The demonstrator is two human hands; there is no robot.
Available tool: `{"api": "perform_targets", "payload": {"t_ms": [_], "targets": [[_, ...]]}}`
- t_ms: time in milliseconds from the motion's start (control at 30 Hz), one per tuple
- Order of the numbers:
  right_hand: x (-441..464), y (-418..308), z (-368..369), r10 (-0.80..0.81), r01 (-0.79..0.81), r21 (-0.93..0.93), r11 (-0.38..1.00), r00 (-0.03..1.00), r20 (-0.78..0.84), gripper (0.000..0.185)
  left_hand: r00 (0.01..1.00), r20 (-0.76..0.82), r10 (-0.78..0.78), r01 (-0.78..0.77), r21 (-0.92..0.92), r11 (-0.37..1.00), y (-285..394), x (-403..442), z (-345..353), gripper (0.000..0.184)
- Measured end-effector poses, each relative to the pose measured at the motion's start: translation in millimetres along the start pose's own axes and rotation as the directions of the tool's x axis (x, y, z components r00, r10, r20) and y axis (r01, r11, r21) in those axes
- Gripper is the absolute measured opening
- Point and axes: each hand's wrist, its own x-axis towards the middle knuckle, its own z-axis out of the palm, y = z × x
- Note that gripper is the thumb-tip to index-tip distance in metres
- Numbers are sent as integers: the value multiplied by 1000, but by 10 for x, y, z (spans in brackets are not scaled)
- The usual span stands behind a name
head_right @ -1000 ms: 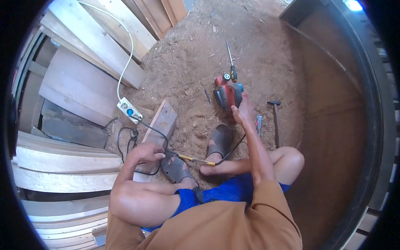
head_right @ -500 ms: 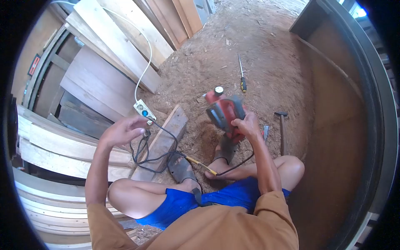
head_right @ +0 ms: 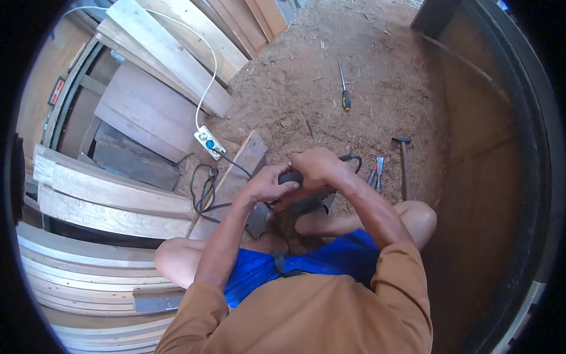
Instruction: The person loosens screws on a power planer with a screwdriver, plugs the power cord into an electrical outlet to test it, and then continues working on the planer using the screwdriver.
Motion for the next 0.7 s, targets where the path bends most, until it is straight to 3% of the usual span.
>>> {"api": "perform_targets", "payload": {"t_ms": [233, 367, 433, 500, 567, 633, 700], "targets": [[448, 181, 179, -129, 122, -66, 990, 986, -110, 36, 966, -122, -227, 218, -85, 972, -138, 163, 72, 49], [744, 311, 423, -138, 127, -57, 990, 951, -276, 32, 954, -251, -165, 162, -34, 986, -981, 421, 225, 47], [629, 292, 322, -102, 105, -14, 994, 915, -390, 29, 950, -148, -274, 239, -216, 947, -1108, 474, 187, 41], [362, 475, 171, 67, 77, 278, 958, 879, -473, 28, 939, -78, -335, 277, -408, 870, -1219, 468, 155, 35], [131, 892, 267, 271, -51, 392, 918, 803, -531, 27, 934, -53, -352, 252, -600, 759, -1285, 470, 112, 29], [-164, 1270, 390, 470, -281, 409, 868, 730, -497, 28, 938, -43, -344, 259, -573, 778, -1351, 505, 63, 27], [-394, 1641, 666, 634, -591, 230, 773, 705, -318, 28, 942, -28, -334, 272, -516, 812, -1360, 555, 35, 26]]}}
